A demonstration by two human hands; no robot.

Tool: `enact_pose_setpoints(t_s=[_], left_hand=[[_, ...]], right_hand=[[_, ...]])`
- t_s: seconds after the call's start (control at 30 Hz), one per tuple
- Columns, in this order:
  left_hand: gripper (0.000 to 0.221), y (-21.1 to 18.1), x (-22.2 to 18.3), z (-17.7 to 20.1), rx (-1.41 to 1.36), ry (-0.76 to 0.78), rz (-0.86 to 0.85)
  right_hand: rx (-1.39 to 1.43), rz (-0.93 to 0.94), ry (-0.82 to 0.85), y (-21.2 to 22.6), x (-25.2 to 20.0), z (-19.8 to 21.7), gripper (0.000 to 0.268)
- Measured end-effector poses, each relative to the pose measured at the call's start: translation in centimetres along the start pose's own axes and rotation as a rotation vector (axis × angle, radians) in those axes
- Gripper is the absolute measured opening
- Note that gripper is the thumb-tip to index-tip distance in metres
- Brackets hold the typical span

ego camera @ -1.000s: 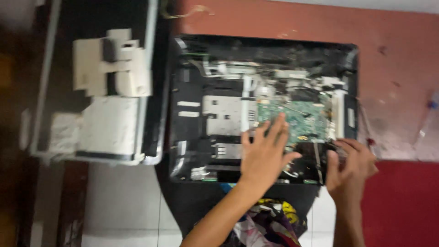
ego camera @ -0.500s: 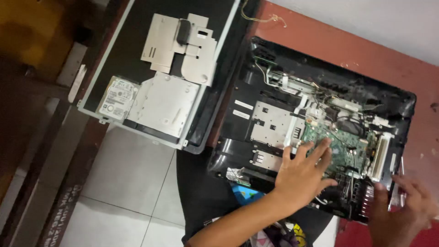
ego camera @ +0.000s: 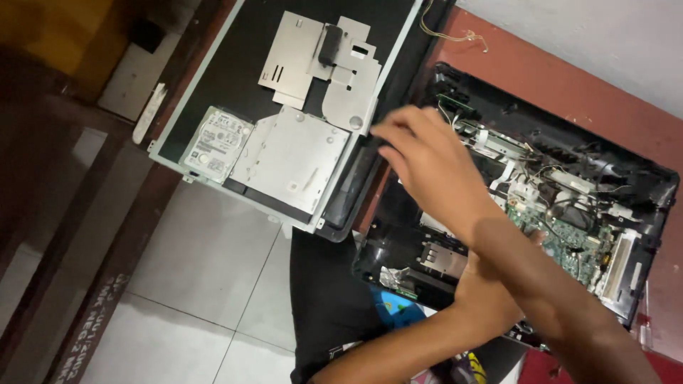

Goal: Repairing an all-in-one computer by manipulating internal components like RAM and hard drive

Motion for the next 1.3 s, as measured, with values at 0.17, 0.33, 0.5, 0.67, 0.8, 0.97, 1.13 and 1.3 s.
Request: enact_pose_setpoints(t_s=[0.17,0.33,0.5,0.67,0.8,0.97,1.13,1.3], left_hand=[[0.054,0.5,-0.3,0.8,-0.014,0.047,0.059],[0.051,0.9,0.0,1.6,-0.028,0.087,0.104],[0.047,1.1,0.4,2.2,-0.032,0.125,0.138],[0.043,0.6,0.8,2.5,-0.053,0.225,0.13],[0.042,-0.2,1.4,2.8,-0.089,0.343,0.043],[0.068,-0.1,-0.1,-1.2,-0.114,0.221,-0.113],[0.076,-1.2,0.7,2.1,-0.071,0.253,-0.139],[0.077,-1.7,1.1,2.4,-0.04,0.324,-0.12]], right_hand=[[-0.076,0.065,0.016,-2.5,2.6,-4.6,0.026],[-0.12,0.074,-0.009,-3.8,2.9,-6.6,0.009],[-0.117,0.012,0.015,-4.4,2.9,-6.2,0.02],[0.11,-0.035,-0.093,-5.1,1.0,-4.2,0.008],[0.218,-0.183,-0.168,-4.1,-4.4,2.5,0.004],[0.266,-0.49,-0.3,-6.2,-16.6,10.5,0.027],[0.245,-0.815,-0.314,-8.5,-27.6,12.8,0.022],[0.45,-0.994,-0.319,-8.6,-32.8,9.7,0.022]])
Point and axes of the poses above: each hand's wrist, its own x-axis towards the middle knuckle, its own z-axis out of the back of the hand, y = z × x, the point moved 3 cm from there along x, towards the middle knuckle
